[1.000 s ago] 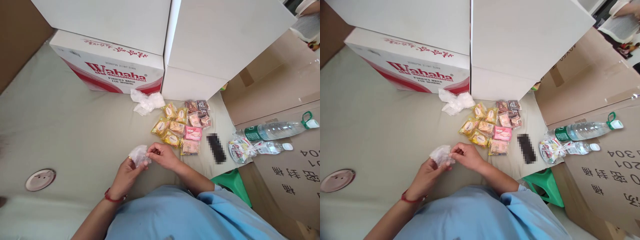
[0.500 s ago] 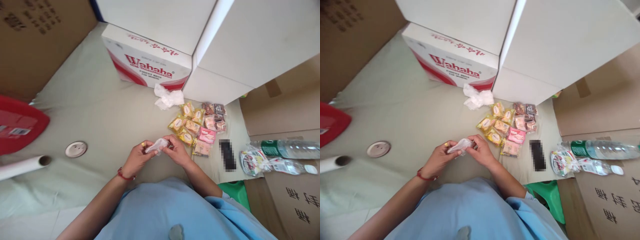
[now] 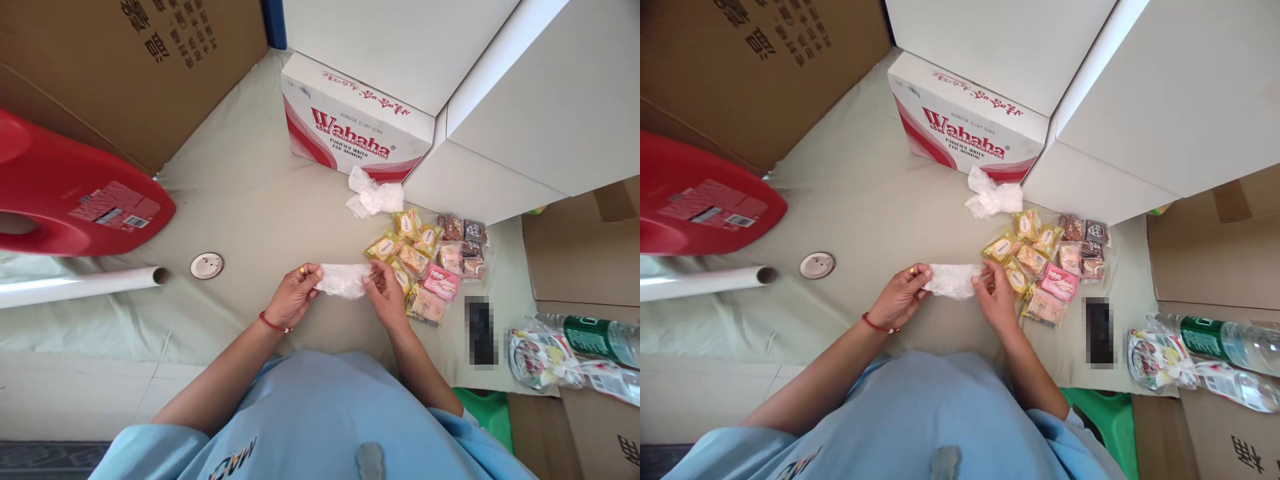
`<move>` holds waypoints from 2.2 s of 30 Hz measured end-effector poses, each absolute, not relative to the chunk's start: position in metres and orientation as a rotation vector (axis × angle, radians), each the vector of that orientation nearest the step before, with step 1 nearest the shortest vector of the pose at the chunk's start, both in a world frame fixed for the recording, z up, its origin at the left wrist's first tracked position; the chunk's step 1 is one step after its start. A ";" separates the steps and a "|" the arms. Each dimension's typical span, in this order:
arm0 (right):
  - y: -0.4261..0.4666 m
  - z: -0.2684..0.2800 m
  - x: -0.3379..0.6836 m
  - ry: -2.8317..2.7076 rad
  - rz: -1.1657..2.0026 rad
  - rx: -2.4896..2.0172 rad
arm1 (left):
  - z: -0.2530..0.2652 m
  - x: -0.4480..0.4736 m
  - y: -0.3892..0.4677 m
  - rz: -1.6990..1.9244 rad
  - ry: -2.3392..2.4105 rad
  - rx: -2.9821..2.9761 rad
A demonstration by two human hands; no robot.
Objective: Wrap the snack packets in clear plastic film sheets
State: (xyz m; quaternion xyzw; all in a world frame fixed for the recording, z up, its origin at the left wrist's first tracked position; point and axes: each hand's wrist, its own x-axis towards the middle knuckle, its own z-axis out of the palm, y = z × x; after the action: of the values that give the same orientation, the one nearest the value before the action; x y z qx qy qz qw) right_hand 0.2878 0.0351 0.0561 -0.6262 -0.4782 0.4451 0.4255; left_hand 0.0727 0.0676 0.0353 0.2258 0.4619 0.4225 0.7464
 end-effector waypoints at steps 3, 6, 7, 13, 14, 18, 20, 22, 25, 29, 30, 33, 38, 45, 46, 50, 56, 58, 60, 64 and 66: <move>0.035 0.062 0.295 -1.724 0.795 -1.456 | 0.035 0.073 0.068 0.872 0.999 0.524; 0.037 0.065 0.301 -2.003 0.838 -1.256 | 0.037 0.072 0.071 0.827 0.967 0.552; 0.038 0.065 0.302 -1.981 0.878 -1.242 | 0.037 0.071 0.073 0.835 0.960 0.555; 0.041 0.060 0.304 -1.084 1.257 -1.422 | 0.033 0.055 0.079 0.860 1.002 0.608; 0.042 0.060 0.303 -0.931 1.319 -1.431 | 0.032 0.052 0.078 0.872 1.055 0.650; 0.043 0.061 0.299 -0.643 1.405 -1.458 | 0.037 0.048 0.073 1.040 1.287 0.882; 0.042 0.062 0.296 -0.595 1.398 -1.445 | 0.046 0.053 0.069 1.070 1.250 1.009; 0.040 0.064 0.292 -0.578 1.436 -1.413 | 0.055 0.064 0.065 1.009 1.141 1.115; 0.037 0.067 0.285 -0.612 1.533 -1.329 | 0.061 0.089 0.056 0.857 1.018 1.131; 0.035 0.071 0.283 -0.678 1.525 -1.236 | 0.052 0.112 0.049 0.769 1.031 1.069; 0.035 0.072 0.285 -0.670 1.501 -1.232 | 0.049 0.113 0.049 0.746 1.010 1.055; 0.035 0.071 0.299 -0.570 1.420 -1.224 | 0.039 0.105 0.051 0.719 0.952 1.026; 0.035 0.064 0.321 -0.350 1.393 -1.093 | 0.033 0.073 0.055 0.927 1.086 1.038; 0.038 0.056 0.323 -0.231 1.388 -1.026 | 0.040 0.028 0.054 0.961 0.725 1.211; 0.038 0.057 0.322 -0.246 1.380 -1.032 | 0.042 0.023 0.053 0.862 0.664 1.262; 0.038 0.061 0.314 -0.344 1.371 -1.059 | 0.044 0.024 0.046 0.612 0.686 1.427; 0.032 0.070 0.295 -0.490 1.469 -1.052 | 0.044 0.071 0.040 0.670 0.989 1.594; 0.031 0.073 0.297 -0.502 1.466 -1.064 | 0.044 0.075 0.043 0.801 1.067 1.428; 0.030 0.074 0.305 -0.494 1.421 -1.083 | 0.046 0.067 0.050 1.001 1.051 1.163; 0.026 0.067 0.330 -0.590 1.207 -1.305 | 0.053 0.028 0.065 1.327 0.964 0.811; 0.021 0.064 0.336 -0.668 1.117 -1.445 | 0.059 0.009 0.071 1.449 0.999 0.774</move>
State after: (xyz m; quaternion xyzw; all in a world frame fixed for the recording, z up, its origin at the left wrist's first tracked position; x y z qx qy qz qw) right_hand 0.3355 0.0214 0.0638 -0.6139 -0.2838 0.4746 0.5633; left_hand 0.0091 0.0708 0.0587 0.3299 0.4260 0.6181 0.5724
